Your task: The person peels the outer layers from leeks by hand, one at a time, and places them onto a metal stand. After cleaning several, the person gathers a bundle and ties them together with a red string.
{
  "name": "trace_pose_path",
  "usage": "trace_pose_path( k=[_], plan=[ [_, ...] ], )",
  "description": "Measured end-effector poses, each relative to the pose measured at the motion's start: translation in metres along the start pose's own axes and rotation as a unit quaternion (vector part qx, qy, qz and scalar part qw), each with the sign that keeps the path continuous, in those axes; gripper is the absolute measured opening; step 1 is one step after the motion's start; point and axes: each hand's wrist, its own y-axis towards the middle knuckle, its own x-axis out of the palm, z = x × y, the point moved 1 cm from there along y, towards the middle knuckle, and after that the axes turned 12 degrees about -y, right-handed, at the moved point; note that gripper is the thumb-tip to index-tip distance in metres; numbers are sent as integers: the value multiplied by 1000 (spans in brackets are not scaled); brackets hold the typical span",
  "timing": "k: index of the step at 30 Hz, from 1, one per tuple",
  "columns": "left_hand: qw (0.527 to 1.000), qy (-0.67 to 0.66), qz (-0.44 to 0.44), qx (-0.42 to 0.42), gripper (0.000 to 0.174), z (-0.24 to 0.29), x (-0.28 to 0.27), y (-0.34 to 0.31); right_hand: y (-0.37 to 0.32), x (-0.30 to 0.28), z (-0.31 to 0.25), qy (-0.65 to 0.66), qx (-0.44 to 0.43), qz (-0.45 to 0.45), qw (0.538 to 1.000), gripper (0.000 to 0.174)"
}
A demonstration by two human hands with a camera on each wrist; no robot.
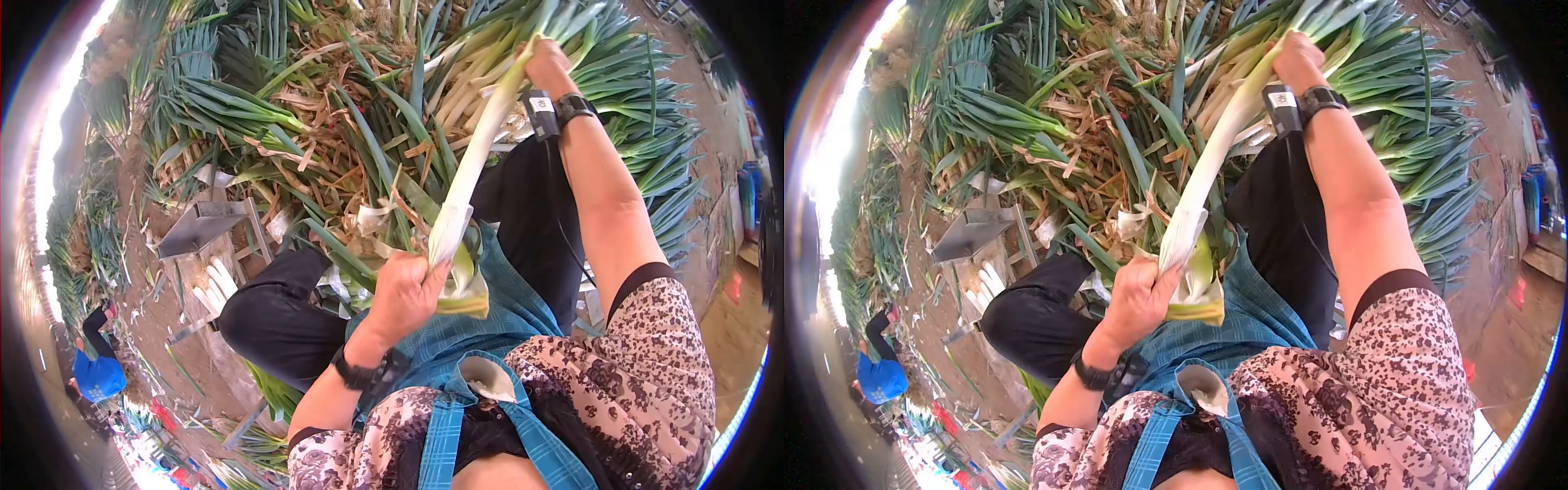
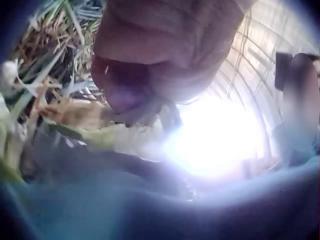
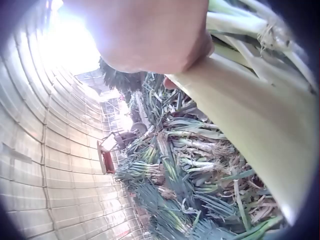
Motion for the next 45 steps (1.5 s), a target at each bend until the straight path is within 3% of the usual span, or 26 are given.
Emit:
trace_pose_path(
  k=[6, 7, 8, 9, 10, 11, 12, 13, 14, 16, 18, 20, 21, 24, 25, 27, 29, 31, 34, 35, 38, 39, 40, 41, 42, 45],
  plan=[
    [998, 35, -7, 42, 36, 43, -23, -24, -13, 30, 21, -167, -14, -39, 985, 40],
    [998, 38, -2, 40, 36, 46, -25, -40, 2, 24, 15, -528, -276, -2, 803, 42],
    [999, 24, -31, 38, 36, 51, -25, -63, 9, 25, 14, -762, -479, 36, 435, 43],
    [998, 12, -58, 38, 35, 52, -28, -79, -6, 23, -8, -769, -428, 39, 473, 42],
    [997, 43, 0, 60, 30, 42, -33, -91, 10, 23, -19, -777, -382, -5, 501, 41],
    [994, 85, 14, -59, 26, 31, -42, -101, 24, 27, -6, -666, -335, -68, 663, 39],
    [994, 67, 44, -78, 20, 21, -54, -97, 37, 31, 7, -521, -279, -112, 799, 37],
    [992, 51, 73, -85, 14, 10, -65, -81, 41, 41, 15, -337, -164, -140, 917, 36],
    [985, 140, 101, -23, 15, 4, -71, -62, 46, 52, 23, -120, -53, -121, 984, 35],
    [966, 224, 125, 40, 20, -9, -71, -45, 5, 54, 15, -132, -86, -94, 983, 32],
    [968, 90, 158, -170, 28, -37, -54, -36, -79, 60, -7, 28, -33, -22, 999, 28],
    [917, -132, 139, -350, 29, -58, -32, -22, -84, 62, -7, 68, -40, -30, 996, 27],
    [916, -136, 138, -352, 29, -69, -18, -19, -84, 61, -6, 104, -46, -39, 993, 26],
    [812, -458, 256, -256, 32, -77, 9, -4, -64, 51, -5, 102, -58, -46, 992, 28],
    [811, -463, 251, -255, 32, -71, 8, -1, -57, 48, -7, 126, -44, -49, 990, 28],
    [598, -662, 278, -355, 37, -55, 0, 2, -44, 41, -10, 123, -55, -17, 991, 25],
    [629, -651, 222, -362, 41, -28, -17, -11, -31, 31, -14, 117, -57, -1, 991, 20],
    [805, -452, 93, -373, 39, -16, -24, -36, -11, 31, -11, 104, -50, 53, 992, 18],
    [855, -400, 16, -331, 39, 6, -30, -64, 26, 24, 1, 21, -59, 53, 997, 17],
    [855, -401, 13, -328, 39, 11, -36, -69, 37, 25, 4, -123, -91, 62, 986, 22],
    [888, -357, 19, -288, 39, 31, -54, -84, 54, 35, 13, -528, -168, 77, 829, 36],
    [893, -342, 21, -293, 39, 40, -57, -90, 37, 46, 11, -527, -173, 69, 829, 36],
    [896, -326, 22, -301, 39, 47, -59, -96, 14, 50, 13, -276, -60, -7, 959, 38],
    [895, -326, 25, -304, 39, 49, -60, -105, -10, 55, 16, -3, 73, -12, 997, 39],
    [904, -298, 32, -306, 37, 51, -62, -113, -13, 59, 18, 52, 102, -13, 993, 37],
    [914, -273, 37, -297, 32, 60, -69, -140, -4, 51, 16, -35, 24, -31, 999, 31]
  ],
)
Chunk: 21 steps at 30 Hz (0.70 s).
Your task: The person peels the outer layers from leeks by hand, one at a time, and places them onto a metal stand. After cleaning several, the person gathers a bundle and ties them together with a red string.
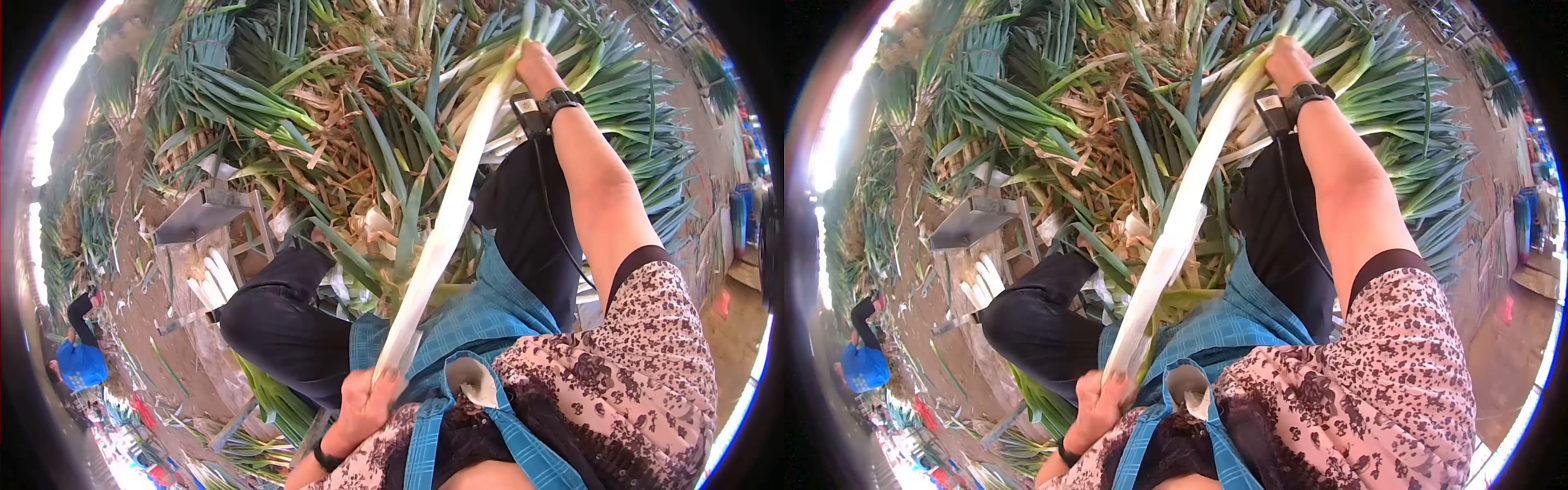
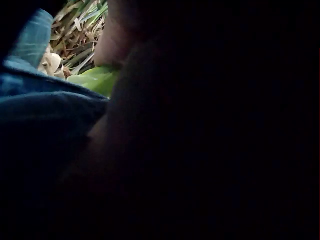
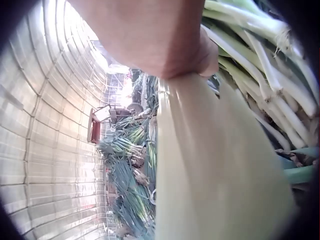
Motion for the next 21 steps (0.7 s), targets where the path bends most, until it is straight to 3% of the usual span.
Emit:
trace_pose_path(
  k=[1, 2, 3, 4, 5, 6, 8, 10, 11, 12, 14, 16, 18, 20, 21],
  plan=[
    [999, 0, 28, 18, 31, -6, -5, -14, 22, -6, -3, -174, -93, -5, 980, 29],
    [998, -3, 61, 35, 30, -12, -10, -25, 47, -10, -6, -501, -259, 19, 826, 27],
    [994, -10, 106, 36, 30, -19, -18, -29, 60, -11, -10, -543, -312, 12, 779, 26],
    [988, 96, 123, -12, 26, -9, -27, -22, 53, -5, -8, -410, -294, -48, 862, 24],
    [964, 245, 100, 41, 26, -1, -31, -6, 46, -1, -12, -153, -179, -88, 968, 21],
    [914, 388, 73, 93, 32, 9, -35, 14, 12, 5, -20, 117, -47, -120, 985, 21],
    [790, 578, 185, 92, 45, 32, -43, 44, -14, 7, -28, 126, -38, -155, 979, 18],
    [776, 517, 286, 221, 55, 42, -58, 91, -5, 0, -33, 212, 41, -418, 883, 17],
    [823, 430, 241, 282, 54, 50, -54, 116, -27, -4, -36, 189, 10, -452, 872, 34],
    [859, 336, 190, 336, 53, 56, -46, 140, -44, -9, -37, 187, 4, -449, 874, 34],
    [895, 238, 63, 371, 49, 46, -15, 189, -69, -17, -42, 222, 74, -541, 808, 52],
    [952, 135, -94, 259, 47, 23, 20, 221, -62, -22, -44, 208, 75, -597, 771, 63],
    [978, 15, -176, 111, 40, 2, 46, 233, -62, -30, -47, 190, 72, -585, 785, 62],
    [986, -35, -162, -17, 36, -10, 53, 238, -59, -33, -47, 190, 59, -586, 785, 60],
    [984, -29, -174, -16, 36, -15, 57, 240, -58, -34, -48, 204, 70, -586, 781, 60]
  ],
)
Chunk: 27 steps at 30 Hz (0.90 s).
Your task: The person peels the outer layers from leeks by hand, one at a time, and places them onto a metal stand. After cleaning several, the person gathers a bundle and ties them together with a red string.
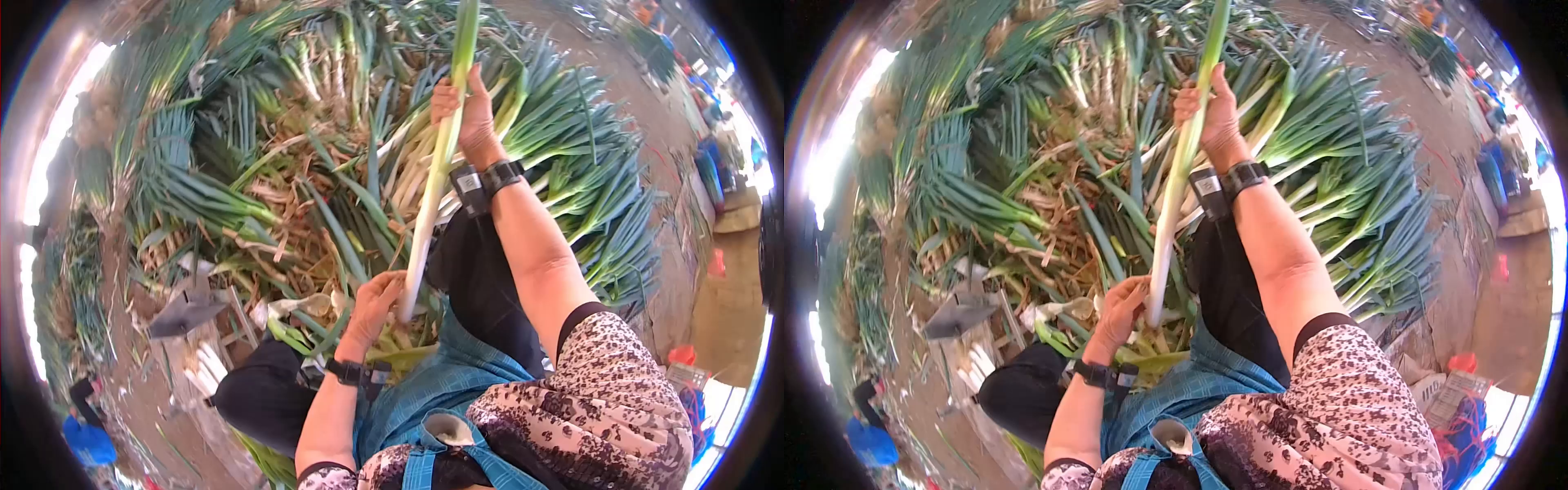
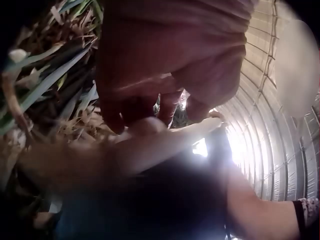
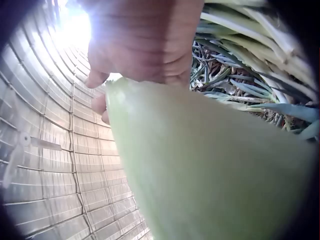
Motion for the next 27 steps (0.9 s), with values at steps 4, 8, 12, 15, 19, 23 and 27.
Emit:
trace_pose_path(
  k=[4, 8, 12, 15, 19, 23, 27],
  plan=[
    [997, -80, 11, 0, 31, -12, 7, 2, -6, -6, -4, 20, 9, 2, 1000, 57],
    [1000, 18, 23, 3, 25, -12, 9, 7, -15, -11, -13, -12, -25, 37, 999, 53],
    [994, 71, 78, -33, 24, -18, 2, 7, -25, -34, -28, 20, -34, 77, 996, 48],
    [991, 3, 120, -52, 25, -38, -16, -7, -28, -92, -60, -67, -65, 125, 988, 49],
    [975, 172, 135, 32, 27, -74, -50, -16, -43, -98, -67, -93, -184, 350, 914, 39],
    [899, 369, 230, 47, 35, -91, -87, -36, -56, -101, -101, -146, -287, 463, 826, 40],
    [832, 443, 332, 50, 41, -63, -102, -31, -76, -85, -165, -207, -348, 587, 701, 47]
  ],
)
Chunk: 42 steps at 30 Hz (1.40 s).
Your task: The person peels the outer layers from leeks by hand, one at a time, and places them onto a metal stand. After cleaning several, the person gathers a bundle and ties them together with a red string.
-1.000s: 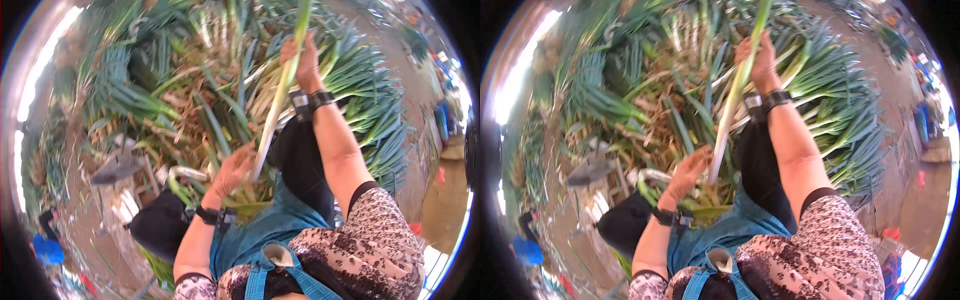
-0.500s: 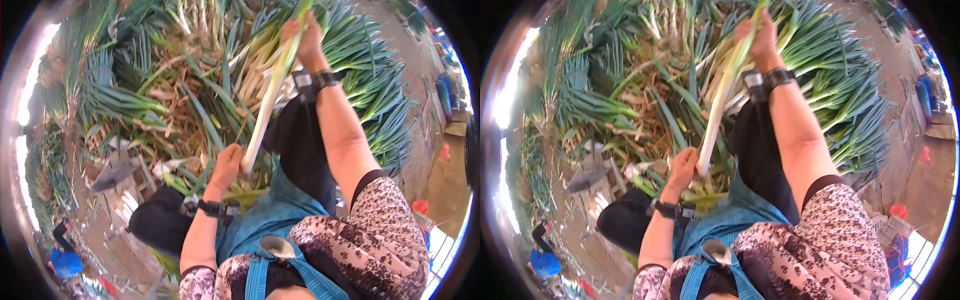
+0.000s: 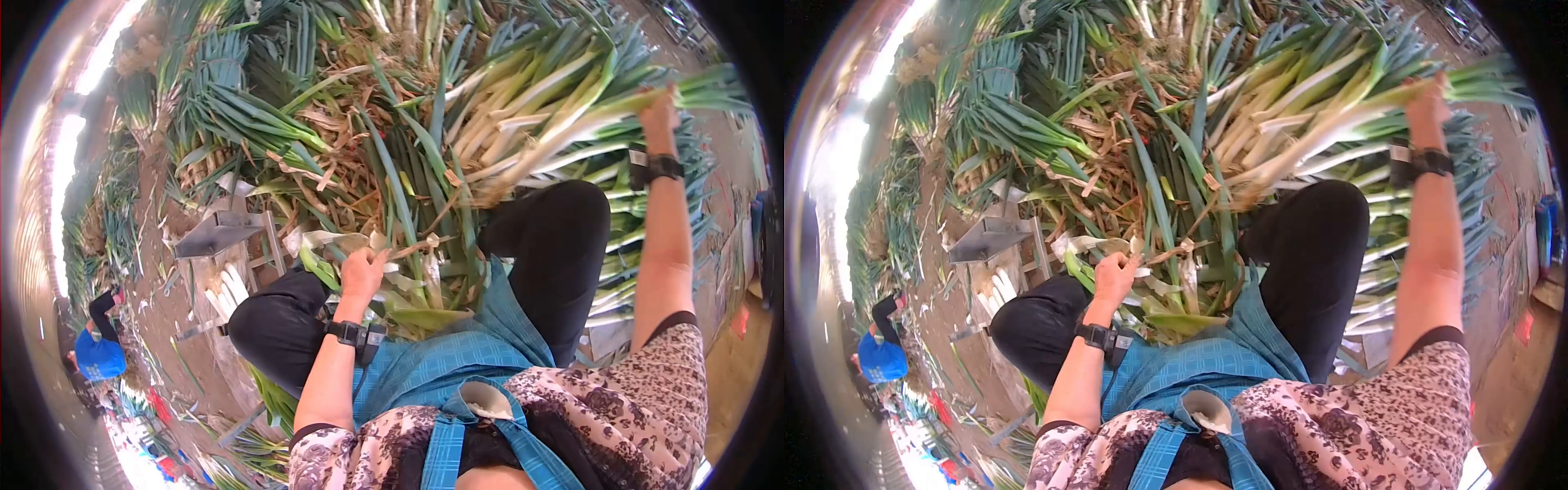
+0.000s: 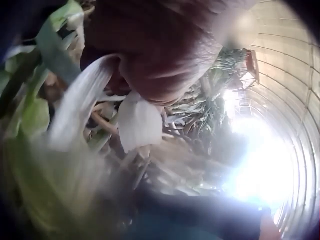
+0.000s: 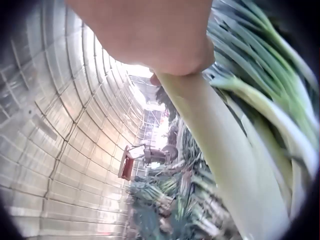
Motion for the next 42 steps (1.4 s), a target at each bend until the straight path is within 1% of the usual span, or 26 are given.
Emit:
trace_pose_path(
  k=[1, 2, 3, 4, 5, 6, 8, 10, 13, 14, 15, 16, 18, 22, 24, 26, 28, 30, 32, 34, 35, 37, 38, 40, 41, 42],
  plan=[
    [994, 16, -45, -94, 43, 2, -9, 7, 60, -10, -1, -137, -41, -13, 990, 56],
    [994, 14, -38, -97, 43, -3, -8, 10, 119, -18, -2, -272, -83, -26, 958, 65],
    [986, 67, 106, -109, 51, -14, -3, 13, 112, -8, -5, -273, -84, -32, 958, 65],
    [955, 120, 245, -119, 65, -25, 3, 13, 103, -1, -15, -361, -77, -22, 929, 66],
    [961, 36, 193, -194, 101, -46, 0, 17, 92, 2, -19, -447, -69, -10, 892, 66],
    [961, 37, 187, -199, 101, -63, 12, 19, 92, 6, 9, -488, -188, -121, 844, 64],
    [915, 41, 228, -329, 114, -89, 36, 15, 25, 27, 74, -563, -251, -187, 765, 69],
    [886, 1, 203, -418, 123, -73, 38, 10, -82, 26, 167, -565, -197, -239, 765, 75],
    [847, -32, 212, -487, 121, -88, 49, -7, -245, -45, 285, -592, -32, -248, 766, 85],
    [820, -177, 232, -492, 118, -97, 51, -19, -286, -79, 305, -634, 17, -251, 732, 89],
    [805, -226, 225, -501, 113, -107, 52, -24, -314, -106, 297, -691, 63, -310, 650, 85],
    [786, -273, 218, -511, 108, -118, 53, -30, -320, -126, 292, -706, 176, -409, 551, 95],
    [765, -290, 188, -543, 104, -139, 60, -33, -338, -149, 303, -784, 69, -351, 508, 96],
    [780, -247, 108, -565, 122, -199, 100, -39, -314, -179, 377, -733, 105, -381, 553, 93],
    [776, -232, 103, -578, 128, -217, 123, -37, -313, -193, 399, -633, 149, -376, 660, 91],
    [763, -164, 131, -611, 126, -224, 144, -30, -328, -167, 384, -548, 193, -411, 703, 89],
    [739, -40, 187, -646, 121, -233, 156, -32, -324, -177, 402, -617, 175, -392, 660, 90],
    [729, -52, 147, -667, 116, -238, 157, -38, -318, -190, 416, -658, 210, -376, 618, 79],
    [697, -128, 152, -689, 108, -223, 147, -32, -318, -196, 426, -666, 218, -382, 603, 73],
    [657, -238, 146, -700, 88, -219, 138, -31, -322, -175, 416, -727, 174, -399, 532, 90],
    [624, -312, 135, -704, 78, -219, 136, -31, -323, -179, 421, -727, 173, -393, 536, 90],
    [552, -443, 94, -700, 60, -212, 130, -29, -324, -180, 430, -751, 113, -379, 529, 70],
    [521, -485, 76, -698, 51, -207, 127, -27, -321, -170, 425, -751, 113, -372, 533, 70],
    [483, -583, -8, -653, 49, -194, 115, -28, -333, -109, 386, -677, 377, -413, 479, 81],
    [477, -586, -14, -655, 49, -188, 108, -29, -335, -144, 404, -628, 451, -396, 496, 83],
    [477, -585, -12, -656, 49, -179, 100, -26, -352, -126, 392, -565, 385, -419, 597, 76]
  ],
)
